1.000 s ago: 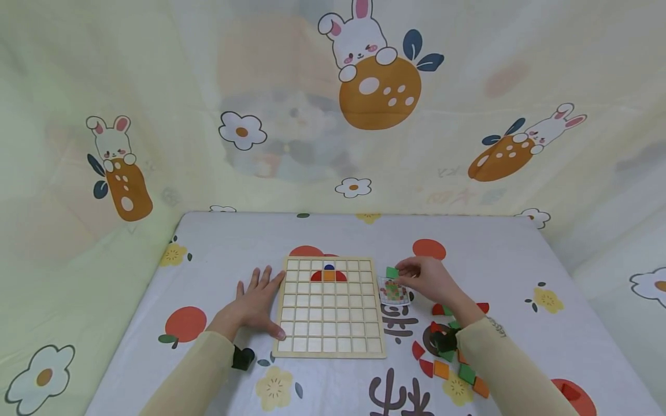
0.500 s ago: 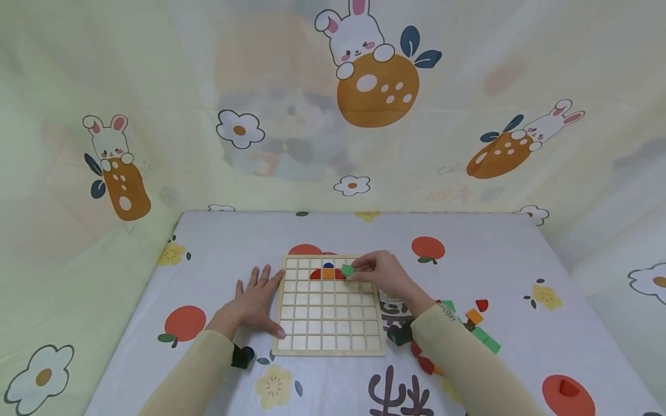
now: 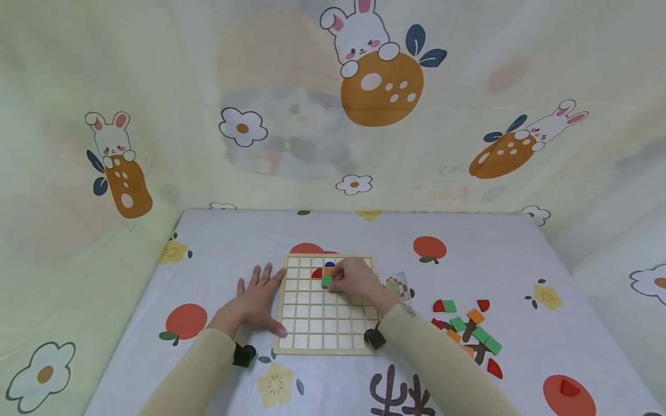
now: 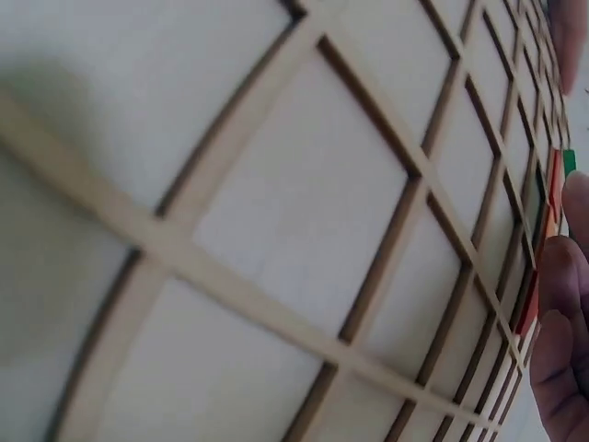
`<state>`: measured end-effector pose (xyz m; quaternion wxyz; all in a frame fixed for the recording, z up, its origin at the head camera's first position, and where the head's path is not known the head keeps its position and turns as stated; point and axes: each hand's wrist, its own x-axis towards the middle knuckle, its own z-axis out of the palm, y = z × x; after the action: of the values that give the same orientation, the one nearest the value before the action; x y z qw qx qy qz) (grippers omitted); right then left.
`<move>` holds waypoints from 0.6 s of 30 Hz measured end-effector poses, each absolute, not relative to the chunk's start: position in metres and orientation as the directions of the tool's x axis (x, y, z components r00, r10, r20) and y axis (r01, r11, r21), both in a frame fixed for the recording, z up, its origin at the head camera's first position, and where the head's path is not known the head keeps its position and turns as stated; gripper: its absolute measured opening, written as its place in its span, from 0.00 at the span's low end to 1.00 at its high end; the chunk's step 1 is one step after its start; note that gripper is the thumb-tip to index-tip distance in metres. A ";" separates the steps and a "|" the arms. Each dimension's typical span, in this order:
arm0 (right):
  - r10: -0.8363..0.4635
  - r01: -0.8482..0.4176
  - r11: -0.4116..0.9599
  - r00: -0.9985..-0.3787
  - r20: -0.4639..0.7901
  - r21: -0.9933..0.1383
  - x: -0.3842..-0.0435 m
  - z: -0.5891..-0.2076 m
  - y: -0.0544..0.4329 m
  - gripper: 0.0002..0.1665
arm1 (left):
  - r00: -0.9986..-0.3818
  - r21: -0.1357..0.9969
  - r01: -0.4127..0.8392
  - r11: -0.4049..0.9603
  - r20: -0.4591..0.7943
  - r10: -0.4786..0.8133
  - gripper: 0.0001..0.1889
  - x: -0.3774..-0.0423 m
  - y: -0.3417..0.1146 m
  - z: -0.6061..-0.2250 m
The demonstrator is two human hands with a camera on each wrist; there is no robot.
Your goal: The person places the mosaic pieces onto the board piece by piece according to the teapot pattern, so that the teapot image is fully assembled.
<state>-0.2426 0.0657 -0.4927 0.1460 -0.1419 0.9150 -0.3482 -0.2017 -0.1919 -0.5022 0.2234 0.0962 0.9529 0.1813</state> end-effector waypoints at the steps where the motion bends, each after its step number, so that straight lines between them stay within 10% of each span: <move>1: -0.362 -0.164 0.731 -0.916 -0.172 -0.662 -0.243 -0.493 0.063 0.11 | -0.882 0.388 0.103 0.916 -0.391 0.264 0.71 -0.202 -0.192 -0.503; 18: -0.394 -0.270 0.816 -0.907 -0.149 -0.511 -0.237 -0.491 0.038 0.10 | -0.881 0.388 0.107 0.915 -0.390 0.268 0.71 -0.202 -0.192 -0.501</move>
<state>-0.2373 0.0383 -0.4911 0.1250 -0.1758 0.9446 -0.2473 -0.2022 -0.1919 -0.5014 0.2236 0.0983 0.9527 0.1807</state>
